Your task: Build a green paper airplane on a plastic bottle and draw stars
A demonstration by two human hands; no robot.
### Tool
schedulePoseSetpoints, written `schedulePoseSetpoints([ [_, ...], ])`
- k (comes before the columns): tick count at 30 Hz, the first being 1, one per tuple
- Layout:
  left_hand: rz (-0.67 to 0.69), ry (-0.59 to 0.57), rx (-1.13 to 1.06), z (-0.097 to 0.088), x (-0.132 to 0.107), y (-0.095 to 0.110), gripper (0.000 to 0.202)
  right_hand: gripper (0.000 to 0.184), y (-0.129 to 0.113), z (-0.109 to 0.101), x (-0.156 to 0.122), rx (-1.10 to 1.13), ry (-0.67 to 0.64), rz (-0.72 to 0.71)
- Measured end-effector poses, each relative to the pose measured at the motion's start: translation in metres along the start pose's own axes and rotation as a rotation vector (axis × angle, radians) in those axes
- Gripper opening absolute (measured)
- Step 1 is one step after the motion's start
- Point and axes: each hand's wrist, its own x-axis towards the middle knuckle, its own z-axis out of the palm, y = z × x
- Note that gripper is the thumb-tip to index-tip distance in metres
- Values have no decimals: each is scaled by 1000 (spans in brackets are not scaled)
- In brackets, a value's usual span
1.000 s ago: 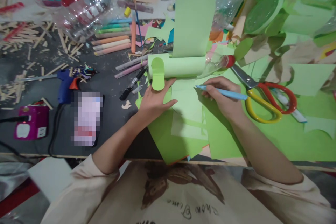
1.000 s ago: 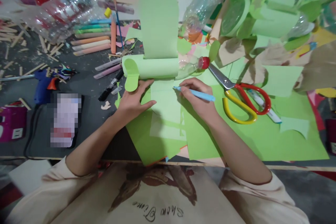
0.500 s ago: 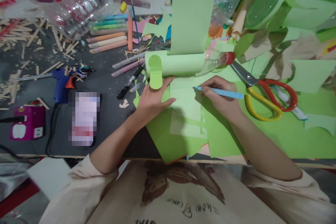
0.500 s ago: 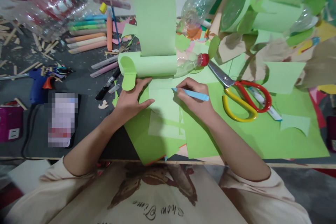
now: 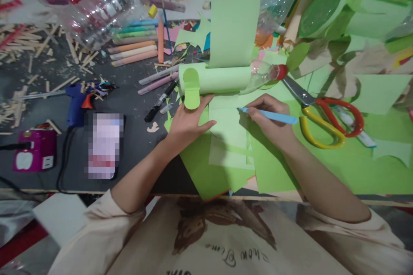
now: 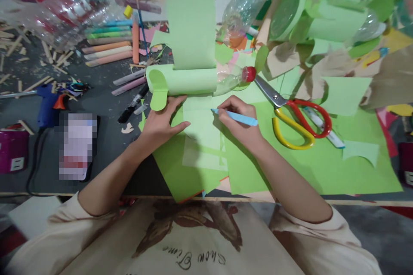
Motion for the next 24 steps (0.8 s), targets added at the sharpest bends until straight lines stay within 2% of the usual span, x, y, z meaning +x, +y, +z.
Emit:
schedulePoseSetpoints([
  [7, 15, 21, 8, 3, 0, -1, 64, 9, -6, 0, -1, -68, -59, -34],
  [13, -19, -6, 27, 1, 0, 0, 66, 10, -10, 3, -4, -97, -76, -95],
  [18, 18, 34, 5, 3, -1, -1, 65, 11, -11, 5, -6, -132, -107, -101],
  [24, -26, -21, 17, 1, 0, 1, 67, 12, -12, 9, -10, -123, -122, -141],
])
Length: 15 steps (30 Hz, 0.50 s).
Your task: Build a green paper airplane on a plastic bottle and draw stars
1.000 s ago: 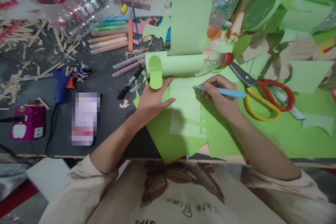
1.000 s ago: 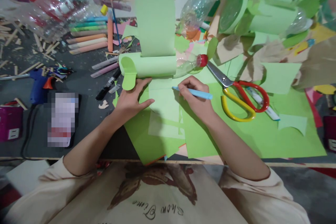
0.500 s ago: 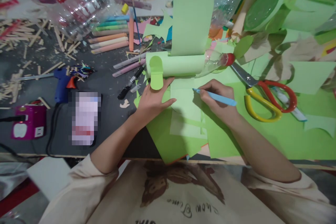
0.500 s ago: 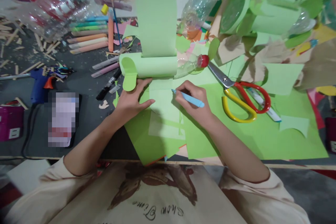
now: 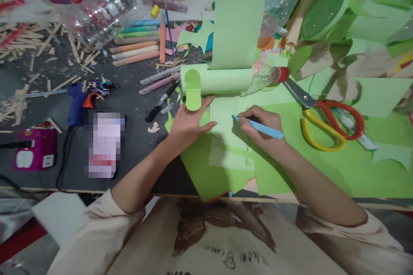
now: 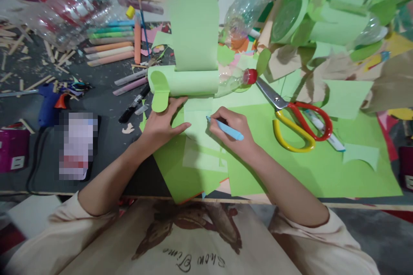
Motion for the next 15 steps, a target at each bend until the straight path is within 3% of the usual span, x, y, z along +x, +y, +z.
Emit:
schedulePoseSetpoints([
  [15, 54, 56, -20, 4, 0, -5, 66, 16, -7, 13, -7, -86, -42, -116],
])
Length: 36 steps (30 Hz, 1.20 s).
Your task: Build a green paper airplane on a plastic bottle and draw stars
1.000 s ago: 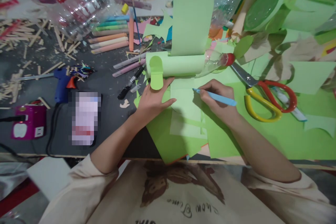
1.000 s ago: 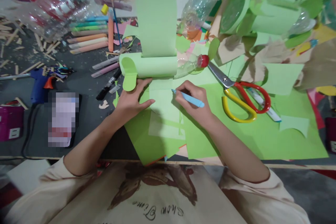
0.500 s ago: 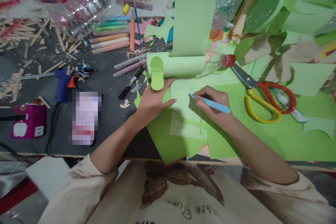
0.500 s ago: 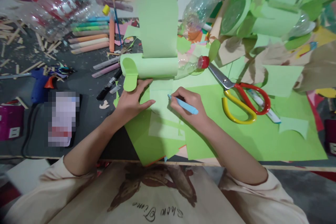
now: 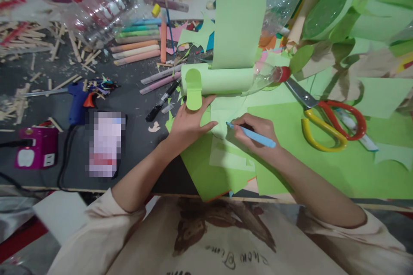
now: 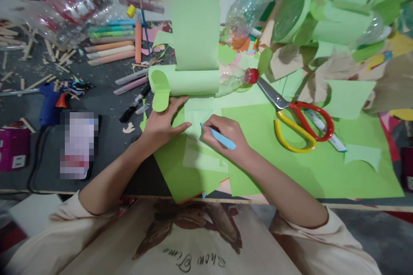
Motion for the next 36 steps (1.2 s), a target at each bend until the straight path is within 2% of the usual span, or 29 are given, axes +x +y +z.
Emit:
schedulePoseSetpoints([
  [4, 17, 21, 3, 1, 0, -1, 66, 18, -2, -1, 0, -24, -2, -29],
  [8, -21, -23, 19, -1, 0, 2, 67, 18, -1, 0, -1, -21, -54, -85],
  [13, -12, -4, 25, -2, -1, 3, 65, 21, 2, 7, -6, -79, -10, -199],
  [20, 10, 20, 21, 2, -1, -2, 64, 19, 5, 15, -10, -133, -59, -245],
  [26, 11, 27, 20, 1, 0, -2, 64, 18, 2, 15, -10, -61, -85, -268],
  [29, -12, -1, 33, -3, 0, 2, 65, 19, 4, 5, -5, 114, 10, -201],
  [32, -42, -32, 31, -5, 0, 5, 66, 17, 12, -6, 7, 228, 212, -13],
  [34, -45, -36, 18, -6, 0, 5, 66, 18, 19, -9, 18, 297, 221, 81],
  [36, -34, -22, 0, -4, 0, 4, 65, 12, 23, -9, 27, 337, 153, 83],
])
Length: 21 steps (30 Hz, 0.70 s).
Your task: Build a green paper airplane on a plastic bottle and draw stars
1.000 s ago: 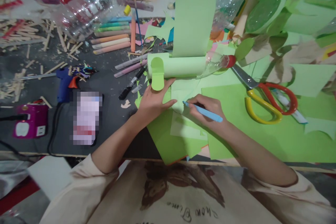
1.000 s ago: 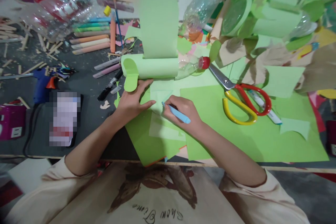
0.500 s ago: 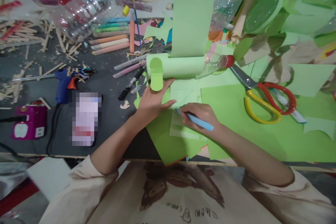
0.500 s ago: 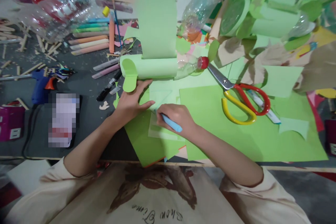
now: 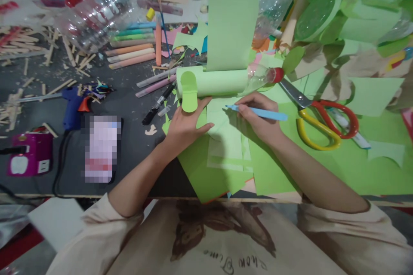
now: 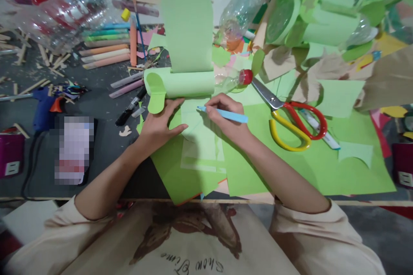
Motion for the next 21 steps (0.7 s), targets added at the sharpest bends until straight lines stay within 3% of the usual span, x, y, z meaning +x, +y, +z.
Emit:
schedulePoseSetpoints([
  [6, 67, 68, -18, 6, 0, -7, 66, 15, 2, 8, 8, -96, -37, 38],
  [13, 17, 15, 14, 2, -1, -1, 64, 10, 3, 7, 7, -65, -85, 44],
  [21, 30, 45, 14, 5, -1, -4, 64, 9, 5, 6, 6, -97, -125, 54],
])
